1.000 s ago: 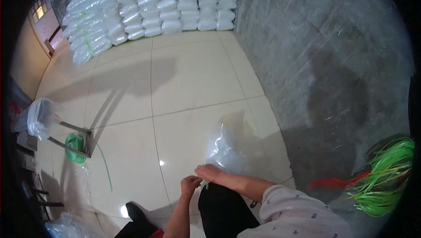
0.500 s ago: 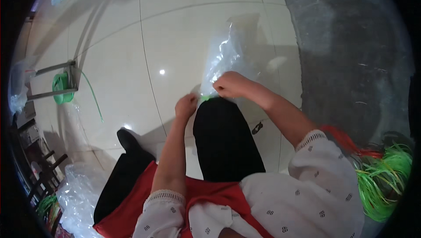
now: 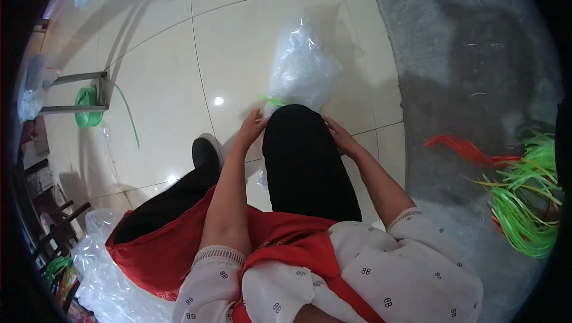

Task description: The person unfolds a large plastic bag, flattens and rolls it tightly on the floor by hand, and secures the roll by tying a plastic string around it.

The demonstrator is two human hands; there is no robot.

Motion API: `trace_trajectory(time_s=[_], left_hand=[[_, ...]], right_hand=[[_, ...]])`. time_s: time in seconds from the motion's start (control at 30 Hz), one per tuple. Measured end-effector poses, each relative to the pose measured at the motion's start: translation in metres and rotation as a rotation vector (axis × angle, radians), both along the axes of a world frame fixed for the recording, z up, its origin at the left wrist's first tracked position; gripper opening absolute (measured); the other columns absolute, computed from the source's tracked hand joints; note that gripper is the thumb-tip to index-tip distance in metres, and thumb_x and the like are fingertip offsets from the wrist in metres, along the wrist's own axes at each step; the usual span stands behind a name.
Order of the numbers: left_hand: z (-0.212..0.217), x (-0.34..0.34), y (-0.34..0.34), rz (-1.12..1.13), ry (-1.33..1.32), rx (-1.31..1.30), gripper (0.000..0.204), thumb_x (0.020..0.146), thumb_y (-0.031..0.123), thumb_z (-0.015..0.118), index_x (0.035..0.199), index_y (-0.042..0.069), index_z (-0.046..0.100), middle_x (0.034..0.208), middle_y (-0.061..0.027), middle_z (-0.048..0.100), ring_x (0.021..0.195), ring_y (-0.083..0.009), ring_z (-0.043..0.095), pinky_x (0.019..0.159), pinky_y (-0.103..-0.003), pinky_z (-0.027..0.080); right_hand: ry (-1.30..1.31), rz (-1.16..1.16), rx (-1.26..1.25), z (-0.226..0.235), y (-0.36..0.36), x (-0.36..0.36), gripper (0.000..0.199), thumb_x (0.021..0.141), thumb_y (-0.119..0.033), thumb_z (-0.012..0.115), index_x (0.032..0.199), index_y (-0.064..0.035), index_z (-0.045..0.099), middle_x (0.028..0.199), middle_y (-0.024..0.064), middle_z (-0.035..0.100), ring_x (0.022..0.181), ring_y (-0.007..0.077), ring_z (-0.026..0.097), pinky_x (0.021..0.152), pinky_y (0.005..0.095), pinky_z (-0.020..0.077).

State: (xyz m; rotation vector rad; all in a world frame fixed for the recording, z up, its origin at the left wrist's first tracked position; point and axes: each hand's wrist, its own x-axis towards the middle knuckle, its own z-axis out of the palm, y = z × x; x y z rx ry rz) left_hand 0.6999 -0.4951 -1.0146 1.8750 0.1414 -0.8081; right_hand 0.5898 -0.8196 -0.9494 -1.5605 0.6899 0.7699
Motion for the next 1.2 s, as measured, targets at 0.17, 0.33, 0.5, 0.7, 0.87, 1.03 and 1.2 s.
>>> trace_trajectory(time_s=[0.17, 0.33, 0.5, 0.7, 0.87, 1.03, 1.2], left_hand=[[0.025, 0.006, -0.061, 0.019, 0.241, -0.335, 0.059, 0.093, 0.034, 0.071, 0.141, 0.004, 0.054, 0.125, -0.0118, 0.066, 0.114, -0.0212, 0.062, 0.097, -0.035, 0.048], [0.049, 0.020, -0.060, 0.115, 0.059, -0.156, 0.057, 0.083, 0.039, 0.077, 0.125, 0.002, 0.067, 0.117, -0.0123, 0.069, 0.108, -0.0233, 0.064, 0.096, -0.037, 0.049], [0.191, 0.045, -0.133, -0.156, -0.672, 0.292, 0.053, 0.080, 0.037, 0.080, 0.120, 0.004, 0.069, 0.115, -0.0157, 0.069, 0.103, -0.0310, 0.065, 0.092, -0.040, 0.051], [0.207, -0.009, -0.155, -0.368, -0.609, 0.065, 0.037, 0.087, 0.028, 0.075, 0.116, 0.006, 0.069, 0.117, -0.0130, 0.068, 0.109, -0.0314, 0.062, 0.093, -0.043, 0.050], [0.071, -0.018, -0.058, -0.183, -0.938, 0.614, 0.027, 0.100, 0.030, 0.056, 0.114, 0.010, 0.067, 0.115, -0.0100, 0.068, 0.108, -0.0309, 0.062, 0.098, -0.046, 0.044], [0.060, -0.024, -0.082, -0.194, -0.651, 0.569, 0.032, 0.103, 0.034, 0.048, 0.113, 0.010, 0.067, 0.115, -0.0105, 0.068, 0.108, -0.0306, 0.062, 0.095, -0.048, 0.043], [0.036, -0.032, -0.075, -0.115, -0.993, 0.702, 0.029, 0.102, 0.031, 0.048, 0.110, 0.011, 0.068, 0.107, -0.0088, 0.069, 0.102, -0.0296, 0.063, 0.087, -0.046, 0.045]], right_hand=[[-0.191, -0.101, 0.311, -0.053, -0.011, -0.001, 0.069, 0.104, -0.047, 0.047, 0.154, -0.0020, 0.032, 0.147, 0.0190, 0.047, 0.138, 0.0274, 0.044, 0.115, 0.0376, 0.0338], [-0.171, -0.271, 0.291, -0.048, 0.024, 0.017, 0.060, 0.108, -0.042, 0.039, 0.150, 0.0007, 0.036, 0.146, 0.0176, 0.049, 0.135, 0.0274, 0.047, 0.115, 0.0397, 0.0355], [-0.174, -0.671, 0.953, -0.027, 0.029, 0.025, 0.052, 0.107, -0.040, 0.040, 0.147, -0.0063, 0.042, 0.142, 0.0110, 0.052, 0.131, 0.0273, 0.052, 0.112, 0.0429, 0.0391], [-0.364, -0.079, 0.400, -0.025, -0.021, -0.014, 0.046, 0.100, -0.034, 0.059, 0.140, -0.0109, 0.053, 0.133, 0.0069, 0.059, 0.120, 0.0240, 0.059, 0.101, 0.0403, 0.0486], [-0.079, -0.201, 0.290, 0.032, -0.026, -0.033, 0.042, 0.095, -0.030, 0.064, 0.130, -0.0064, 0.059, 0.124, 0.0084, 0.064, 0.115, 0.0246, 0.060, 0.096, 0.0363, 0.0497], [-0.405, -0.170, -0.793, 0.045, -0.095, 0.013, 0.050, 0.093, -0.039, 0.065, 0.128, -0.0047, 0.059, 0.123, 0.0154, 0.064, 0.119, 0.0302, 0.058, 0.103, 0.0418, 0.0433], [-0.532, -0.112, -1.440, -0.003, -0.104, 0.114, 0.071, 0.086, -0.050, 0.070, 0.142, -0.0115, 0.049, 0.148, 0.0194, 0.042, 0.141, 0.0419, 0.034, 0.112, 0.0623, 0.0281]])
